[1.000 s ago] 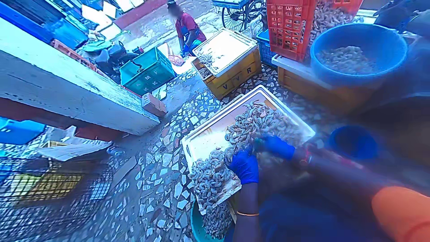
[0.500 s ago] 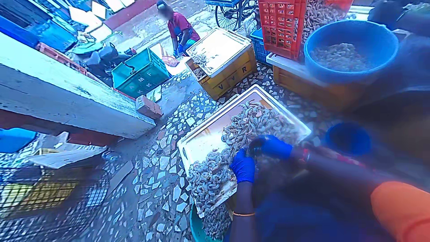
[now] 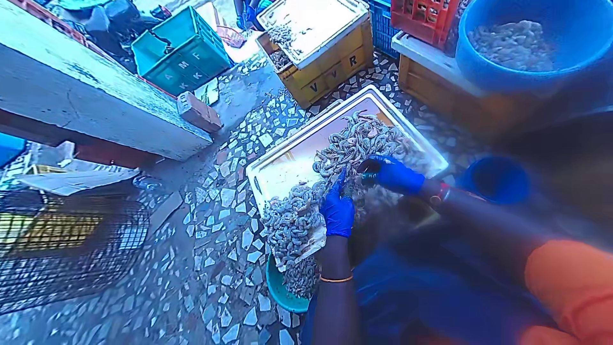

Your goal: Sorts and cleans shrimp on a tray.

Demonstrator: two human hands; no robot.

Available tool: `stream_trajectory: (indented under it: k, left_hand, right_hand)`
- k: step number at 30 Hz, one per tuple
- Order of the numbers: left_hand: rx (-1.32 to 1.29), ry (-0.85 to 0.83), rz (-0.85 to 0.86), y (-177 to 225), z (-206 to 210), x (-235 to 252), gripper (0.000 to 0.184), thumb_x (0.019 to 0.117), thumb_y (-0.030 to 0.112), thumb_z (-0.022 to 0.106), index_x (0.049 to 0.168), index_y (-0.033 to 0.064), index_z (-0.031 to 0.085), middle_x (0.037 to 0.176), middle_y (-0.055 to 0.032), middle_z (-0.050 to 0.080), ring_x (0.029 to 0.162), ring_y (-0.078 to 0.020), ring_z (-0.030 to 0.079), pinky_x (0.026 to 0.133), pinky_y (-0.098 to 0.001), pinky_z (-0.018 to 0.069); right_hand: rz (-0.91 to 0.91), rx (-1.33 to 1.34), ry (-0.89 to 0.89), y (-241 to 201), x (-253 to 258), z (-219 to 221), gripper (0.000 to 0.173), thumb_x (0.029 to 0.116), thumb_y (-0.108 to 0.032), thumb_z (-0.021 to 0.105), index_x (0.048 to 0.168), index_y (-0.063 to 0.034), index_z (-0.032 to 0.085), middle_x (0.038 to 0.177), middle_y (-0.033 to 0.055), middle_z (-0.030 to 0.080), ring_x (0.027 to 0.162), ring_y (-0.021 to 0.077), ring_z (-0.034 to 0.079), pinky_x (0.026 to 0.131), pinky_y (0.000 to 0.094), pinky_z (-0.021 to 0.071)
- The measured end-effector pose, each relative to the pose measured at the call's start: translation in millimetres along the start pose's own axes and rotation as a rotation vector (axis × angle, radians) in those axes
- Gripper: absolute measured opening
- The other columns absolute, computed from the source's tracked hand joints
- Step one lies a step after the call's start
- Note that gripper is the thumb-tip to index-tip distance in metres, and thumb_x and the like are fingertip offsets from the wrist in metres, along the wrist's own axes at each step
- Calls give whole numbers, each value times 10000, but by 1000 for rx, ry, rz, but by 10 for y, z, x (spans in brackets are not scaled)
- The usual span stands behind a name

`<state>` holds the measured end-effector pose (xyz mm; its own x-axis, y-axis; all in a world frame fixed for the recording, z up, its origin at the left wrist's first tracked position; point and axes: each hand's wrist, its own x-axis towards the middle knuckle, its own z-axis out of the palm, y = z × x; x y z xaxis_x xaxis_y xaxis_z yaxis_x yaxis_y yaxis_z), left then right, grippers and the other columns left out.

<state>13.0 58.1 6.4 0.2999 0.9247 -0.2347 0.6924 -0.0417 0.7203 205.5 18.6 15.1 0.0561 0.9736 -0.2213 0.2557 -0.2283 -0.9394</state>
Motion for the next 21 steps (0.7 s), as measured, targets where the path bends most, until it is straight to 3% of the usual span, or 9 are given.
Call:
stream_trajectory:
  k: [3, 5, 7, 11, 13, 15, 17, 19, 21]
  left_hand:
    - [122, 78, 124, 35, 116, -44, 573, 910, 20, 624, 1416, 289, 647, 1331, -62, 698, 1293, -269, 606, 1143, -556, 374]
    - [270, 158, 209, 52, 165, -78, 579, 889, 38, 645, 1366, 363, 681, 1224, -59, 741, 1226, -279, 639, 1172, -597, 277]
    - [451, 183, 250, 58, 189, -93, 615, 899, 47, 640, 1391, 416, 650, 1220, -58, 744, 1229, -316, 635, 1180, -666, 193]
    - [513, 211, 297, 54, 207, -106, 443, 915, 10, 604, 1236, 272, 762, 1165, -78, 755, 1198, -343, 649, 1175, -693, 198]
    - [436, 181, 245, 62, 186, -116, 433, 915, 0, 586, 1208, 260, 770, 1166, -84, 752, 1199, -327, 646, 1172, -656, 238]
    - [302, 96, 102, 138, 139, -121, 384, 932, 8, 583, 1213, 198, 762, 1194, -117, 733, 1199, -318, 644, 1096, -592, 399]
    - [52, 13, -38, 179, 110, -102, 336, 968, -7, 575, 1248, 108, 722, 1201, -142, 719, 1167, -280, 662, 1032, -513, 499]
    - [-118, -9, -100, 168, 92, -88, 364, 976, -51, 547, 1277, 83, 699, 1201, -155, 714, 1142, -260, 666, 1007, -469, 513]
    - [-118, 33, -110, 106, 70, -65, 382, 969, -64, 534, 1255, 112, 718, 1180, -129, 727, 1107, -241, 679, 977, -464, 523]
  right_hand:
    - [-21, -75, -7, -25, -23, 41, 244, 981, -126, 679, 1217, -68, 661, 1072, 86, 712, 946, 149, 693, 882, 359, 578]
    - [-5, -129, -17, -43, -20, 39, 284, 969, -162, 698, 1234, -66, 662, 1124, 88, 710, 1031, 151, 678, 954, 380, 546]
    - [11, -200, -48, -82, -18, 23, 298, 974, -207, 705, 1225, -56, 655, 1123, 109, 695, 1042, 188, 664, 959, 419, 524]
    - [-112, -288, -58, -53, -34, 28, 225, 964, -148, 700, 1167, -56, 674, 1065, 92, 715, 1004, 184, 679, 942, 412, 536]
    - [-199, -336, -76, -17, -66, -2, 216, 943, -63, 664, 1157, -50, 688, 1074, 106, 719, 1019, 212, 681, 947, 437, 533]
    - [-239, -327, -95, -7, -92, -27, 252, 927, -24, 652, 1174, -55, 692, 1075, 88, 724, 1014, 186, 683, 951, 411, 540]
    - [-249, -258, -109, -19, -117, -40, 282, 923, 6, 645, 1200, -30, 678, 1072, 85, 725, 999, 160, 682, 945, 368, 546]
    - [-244, -153, -121, -27, -137, -54, 304, 907, 46, 605, 1201, -1, 663, 1062, 100, 715, 976, 153, 680, 918, 344, 557]
    - [-238, -95, -112, -48, -150, -77, 270, 920, 33, 619, 1185, 3, 665, 1050, 95, 712, 963, 133, 676, 904, 320, 559]
